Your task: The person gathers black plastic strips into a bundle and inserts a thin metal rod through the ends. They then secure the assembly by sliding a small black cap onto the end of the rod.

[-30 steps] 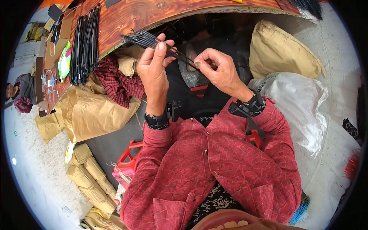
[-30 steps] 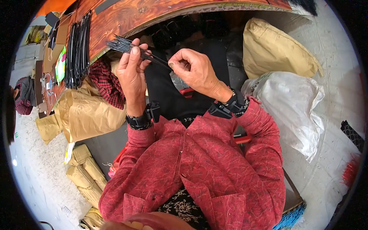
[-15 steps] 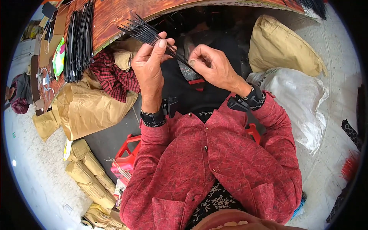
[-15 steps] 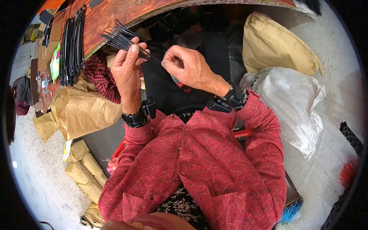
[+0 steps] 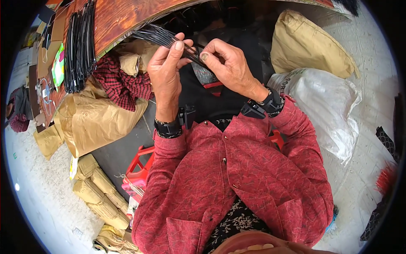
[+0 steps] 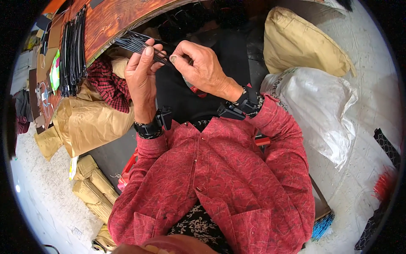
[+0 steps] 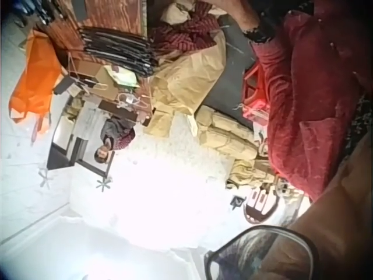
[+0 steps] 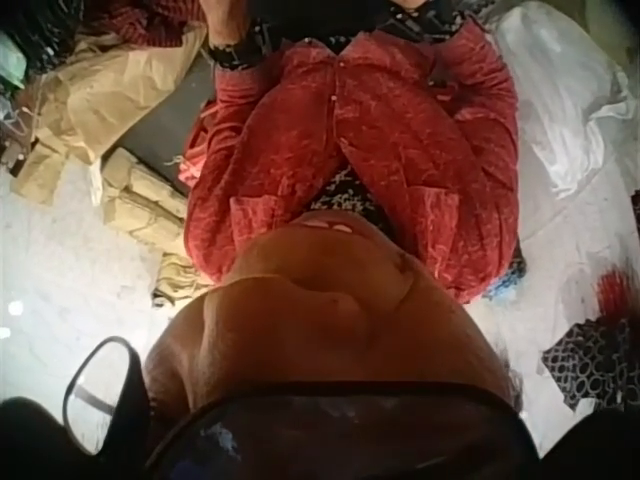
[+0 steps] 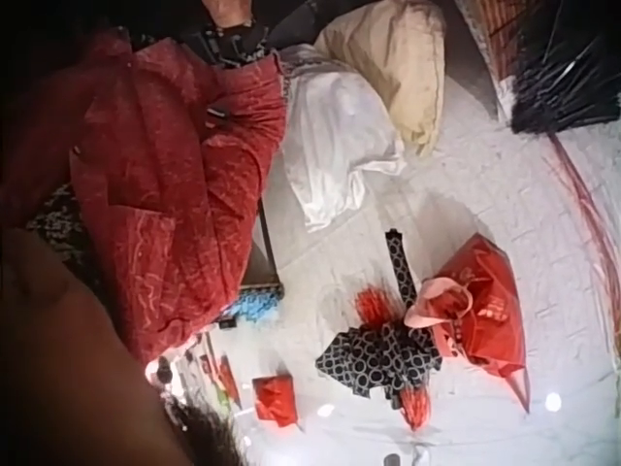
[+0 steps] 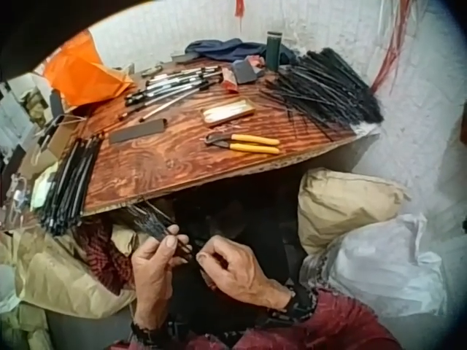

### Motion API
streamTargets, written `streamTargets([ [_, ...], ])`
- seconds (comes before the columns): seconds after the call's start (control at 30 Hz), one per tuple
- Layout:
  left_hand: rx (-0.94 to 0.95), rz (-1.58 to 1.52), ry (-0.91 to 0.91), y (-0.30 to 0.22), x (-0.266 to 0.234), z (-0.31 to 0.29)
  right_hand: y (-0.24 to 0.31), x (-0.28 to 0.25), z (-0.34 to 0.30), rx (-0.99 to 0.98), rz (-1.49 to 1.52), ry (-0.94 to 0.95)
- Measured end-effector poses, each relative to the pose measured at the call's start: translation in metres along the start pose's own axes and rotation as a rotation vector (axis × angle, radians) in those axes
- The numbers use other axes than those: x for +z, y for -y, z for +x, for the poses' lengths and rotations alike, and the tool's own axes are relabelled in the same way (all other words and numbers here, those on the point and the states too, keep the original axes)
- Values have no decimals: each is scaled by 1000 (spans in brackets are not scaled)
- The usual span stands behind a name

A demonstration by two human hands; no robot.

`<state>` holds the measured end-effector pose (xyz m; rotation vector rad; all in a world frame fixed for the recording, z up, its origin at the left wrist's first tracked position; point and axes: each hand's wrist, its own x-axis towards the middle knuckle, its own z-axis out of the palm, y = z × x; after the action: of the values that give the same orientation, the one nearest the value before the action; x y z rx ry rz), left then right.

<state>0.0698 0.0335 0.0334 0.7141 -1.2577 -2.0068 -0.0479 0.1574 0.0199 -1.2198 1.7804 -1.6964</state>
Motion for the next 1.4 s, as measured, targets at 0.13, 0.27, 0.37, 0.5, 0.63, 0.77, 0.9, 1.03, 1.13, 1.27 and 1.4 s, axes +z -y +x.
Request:
streamTargets([
  [0.13, 7, 13, -32, 2, 0, -1, 0, 3, -3, 21, 16, -19],
  [0.27, -21, 19, -28, 6, -1, 0, -1, 5, -5, 67, 11, -56],
  [0.37, -25, 18, -31, 8, -1, 0, -4, 7, -7, 60, -7, -90],
  [0.5, -29, 34, -27, 7, -1, 1, -14, 10, -9, 62, 8, -108],
  [0.63, -17, 66, -28, 5, -1, 4, -18, 11, -7, 79, 70, -115],
  [0.77, -45, 109, -5, 4, -10, 0, -18, -3, -6, 8, -148, -132],
  [0.9, -57, 123, 31, 6, -17, 2, -27, -12, 3, -64, -249, -182],
  [1.03, -49, 91, 59, 2, -19, -4, -55, -39, 16, 101, -251, -288],
  [1.13, -63, 63, 38, 3, -21, -5, -53, -43, 9, 242, 42, -133],
  [1.27, -103, 27, -16, 10, -15, -3, -34, -17, -6, 292, 303, 11],
  [1.4, -69, 40, -44, 11, -11, -4, -12, 6, -18, 318, 402, 71],
])
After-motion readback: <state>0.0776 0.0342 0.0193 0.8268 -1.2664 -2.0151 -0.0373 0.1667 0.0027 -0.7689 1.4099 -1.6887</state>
